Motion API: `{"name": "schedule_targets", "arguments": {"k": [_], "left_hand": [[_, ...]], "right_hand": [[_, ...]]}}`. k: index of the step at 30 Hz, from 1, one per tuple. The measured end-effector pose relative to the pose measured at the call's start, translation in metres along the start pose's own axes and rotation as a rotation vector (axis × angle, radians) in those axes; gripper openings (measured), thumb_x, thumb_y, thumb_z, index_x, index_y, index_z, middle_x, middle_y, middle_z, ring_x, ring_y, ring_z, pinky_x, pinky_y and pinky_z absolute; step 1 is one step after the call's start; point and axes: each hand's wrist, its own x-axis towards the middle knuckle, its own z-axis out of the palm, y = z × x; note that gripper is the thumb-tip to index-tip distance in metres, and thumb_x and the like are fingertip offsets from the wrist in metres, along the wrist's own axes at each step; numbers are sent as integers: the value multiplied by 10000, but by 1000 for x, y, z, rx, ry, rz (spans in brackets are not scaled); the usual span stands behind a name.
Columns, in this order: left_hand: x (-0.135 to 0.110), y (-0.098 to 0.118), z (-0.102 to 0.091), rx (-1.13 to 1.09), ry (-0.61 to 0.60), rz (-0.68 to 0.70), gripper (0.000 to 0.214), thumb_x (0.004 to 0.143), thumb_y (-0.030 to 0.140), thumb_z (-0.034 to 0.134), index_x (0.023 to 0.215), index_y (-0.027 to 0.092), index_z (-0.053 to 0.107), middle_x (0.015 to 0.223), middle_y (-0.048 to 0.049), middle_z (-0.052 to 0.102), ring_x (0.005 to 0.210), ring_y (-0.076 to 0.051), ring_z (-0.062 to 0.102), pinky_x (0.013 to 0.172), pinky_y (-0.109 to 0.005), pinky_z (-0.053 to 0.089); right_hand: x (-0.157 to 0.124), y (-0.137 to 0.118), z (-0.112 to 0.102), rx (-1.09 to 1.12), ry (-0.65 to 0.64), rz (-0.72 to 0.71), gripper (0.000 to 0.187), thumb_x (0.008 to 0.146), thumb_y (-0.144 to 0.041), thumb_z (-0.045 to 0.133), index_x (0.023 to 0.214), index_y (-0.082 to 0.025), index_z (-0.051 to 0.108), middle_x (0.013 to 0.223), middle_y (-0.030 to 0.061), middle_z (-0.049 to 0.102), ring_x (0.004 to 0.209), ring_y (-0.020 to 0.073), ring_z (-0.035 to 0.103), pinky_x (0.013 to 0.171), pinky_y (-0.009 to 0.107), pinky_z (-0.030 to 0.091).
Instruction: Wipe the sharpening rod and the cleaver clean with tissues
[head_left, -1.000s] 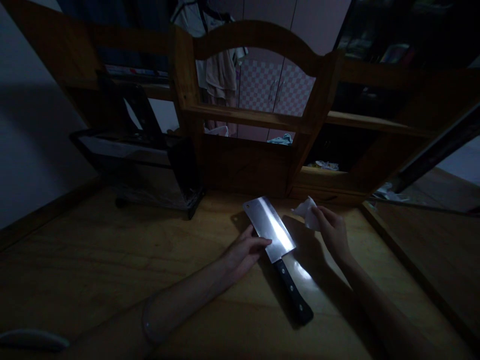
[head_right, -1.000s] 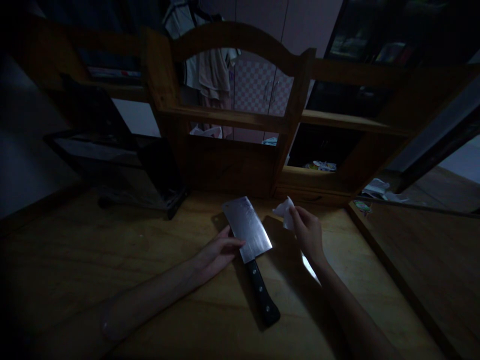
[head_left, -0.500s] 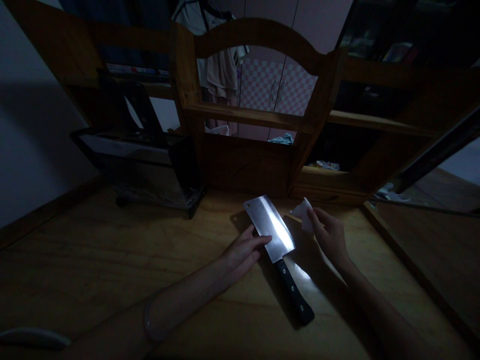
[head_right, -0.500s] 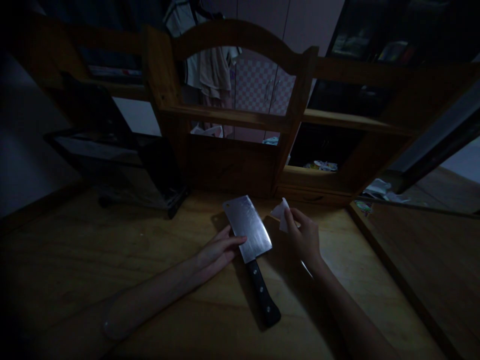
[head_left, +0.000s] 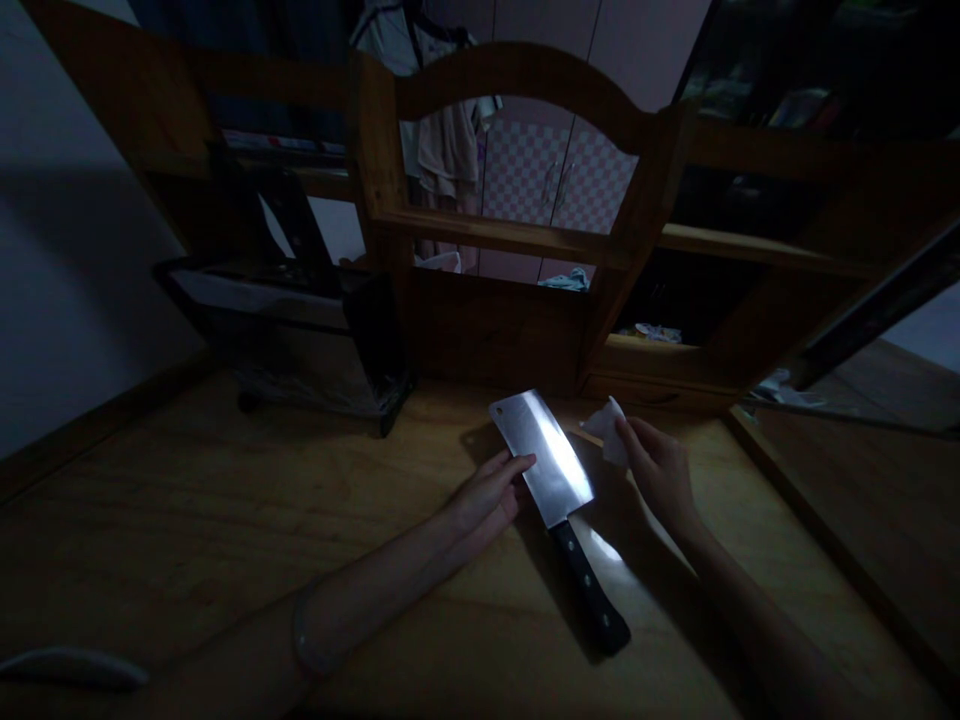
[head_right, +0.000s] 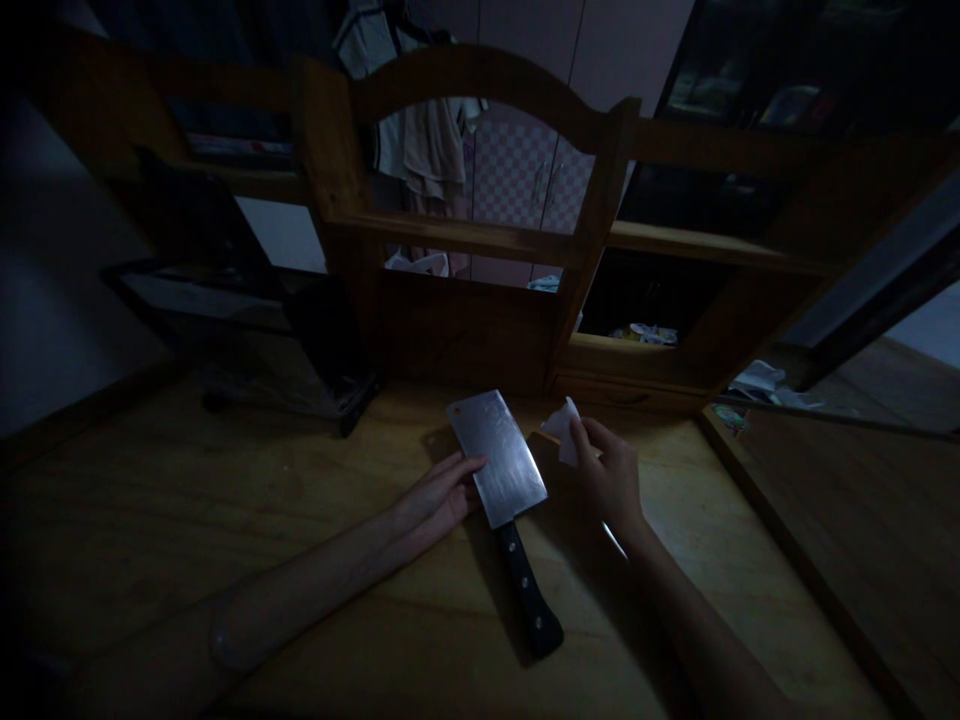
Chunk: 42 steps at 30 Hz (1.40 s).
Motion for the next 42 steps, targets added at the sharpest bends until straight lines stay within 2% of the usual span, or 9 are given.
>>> {"name": "schedule_targets", "arguments": {"k": [11, 15, 18, 21, 24, 28, 34, 38, 42], "left_hand": [[-4, 0, 1, 150, 2, -15, 279, 731, 172, 767, 985, 94, 683, 1026, -153, 696, 862, -213, 670, 828, -338, 515], [-7, -2, 5, 260, -45, -68, 360, 667, 204, 824, 981, 76, 702, 1063, -192, 697, 930, -262, 680, 880, -381, 498], [-5, -6, 3, 306, -96, -100, 428, 585, 199, 872, 960, 71, 711, 1017, -192, 713, 900, -275, 690, 898, -410, 486], [-1, -10, -2, 349, -140, -84, 439, 572, 199, 878, 963, 85, 711, 995, -178, 719, 882, -267, 691, 893, -414, 482], [0, -9, -4, 384, -153, -80, 441, 593, 195, 864, 994, 102, 706, 1009, -167, 717, 895, -259, 686, 893, -404, 478], [-2, -8, -3, 407, -154, -75, 443, 610, 184, 849, 1025, 124, 706, 1009, -148, 717, 894, -253, 684, 888, -394, 477], [1, -10, -5, 389, -147, -84, 406, 598, 153, 848, 979, 113, 713, 968, -140, 717, 889, -255, 678, 883, -386, 473], [-1, -8, 1, 321, -179, -55, 467, 603, 91, 818, 1052, 131, 696, 1037, -131, 701, 1008, -280, 647, 906, -373, 462], [-3, -6, 7, 299, -195, -34, 540, 615, 69, 797, 1133, 153, 670, 1101, -126, 682, 1081, -289, 612, 936, -379, 450]], "right_hand": [[1, 2, 0, 60, 21, 17, 408, 937, -506, 456, 912, -169, 685, 767, 42, 654, 679, 190, 575, 554, 257, 384], [1, -2, 3, 100, 5, 7, 423, 941, -519, 433, 894, -172, 670, 789, 51, 660, 697, 198, 583, 587, 264, 414], [-2, -7, 9, 120, -11, -27, 419, 949, -509, 423, 974, -171, 670, 848, 62, 685, 745, 210, 612, 630, 271, 443], [-7, -9, 18, 102, -100, -54, 413, 964, -474, 409, 1118, -182, 657, 933, 75, 715, 805, 226, 652, 685, 291, 481], [-12, -6, 28, 46, -258, -118, 403, 972, -430, 417, 1254, -225, 619, 1062, 84, 727, 911, 264, 685, 785, 364, 521], [-13, 0, 37, 85, -410, -298, 417, 970, -335, 453, 1381, -290, 508, 1396, 58, 544, 1248, 296, 545, 1027, 481, 442], [-17, -10, 36, 118, -481, -357, 435, 972, -297, 471, 1406, -302, 469, 1453, 32, 466, 1332, 288, 442, 1103, 509, 377], [-22, -27, 31, 171, -580, -432, 446, 970, -263, 479, 1412, -319, 454, 1498, 9, 401, 1379, 267, 373, 1132, 479, 349], [-23, -36, 30, 175, -594, -498, 462, 972, -244, 472, 1427, -314, 431, 1524, 13, 360, 1410, 261, 317, 1150, 481, 318]]}}
